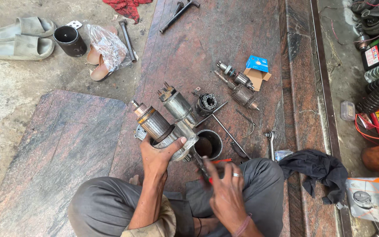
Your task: The person sits on the floor steps of a repair shop disassembling and reassembling an electric starter motor. They handle the motor housing, armature and end cap, use pliers to work on components, fit parts together by hand, and use a T-handle tool on the assembly.
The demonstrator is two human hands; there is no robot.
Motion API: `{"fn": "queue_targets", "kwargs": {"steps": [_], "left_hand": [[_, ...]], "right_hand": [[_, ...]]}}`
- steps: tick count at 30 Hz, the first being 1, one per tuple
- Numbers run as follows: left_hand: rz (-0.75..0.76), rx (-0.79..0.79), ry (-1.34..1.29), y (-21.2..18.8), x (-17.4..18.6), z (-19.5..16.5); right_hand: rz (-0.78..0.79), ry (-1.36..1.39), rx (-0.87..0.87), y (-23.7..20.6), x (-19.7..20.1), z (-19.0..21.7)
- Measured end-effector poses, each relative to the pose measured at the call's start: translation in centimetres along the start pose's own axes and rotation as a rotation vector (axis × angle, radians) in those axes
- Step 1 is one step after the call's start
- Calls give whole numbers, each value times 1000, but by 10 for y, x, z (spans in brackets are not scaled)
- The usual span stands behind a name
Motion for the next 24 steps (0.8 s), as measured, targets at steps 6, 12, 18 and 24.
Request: {"fn": "queue_targets", "kwargs": {"steps": [6, 12, 18, 24], "left_hand": [[25, -14, -57, -1, 4, 0], [32, 33, -134, 2, 9, -1], [56, -13, -37, -1, 8, -4], [70, -23, 2, -3, 10, -9]], "right_hand": [[280, 895, -258, -7, -20, -11], [482, 2300, -537, -43, -33, -65], [477, 2677, -557, -51, -97, -64], [328, 2420, -845, -46, -61, -72]]}}
Point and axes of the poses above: each hand's wrist, its own y-axis towards the middle knuckle, its own x-axis out of the back of the hand, z = x × y, the point moved 2 cm from there along y, towards the middle knuckle, and after that the axes turned 5 degrees about y, right-handed, at the moved point
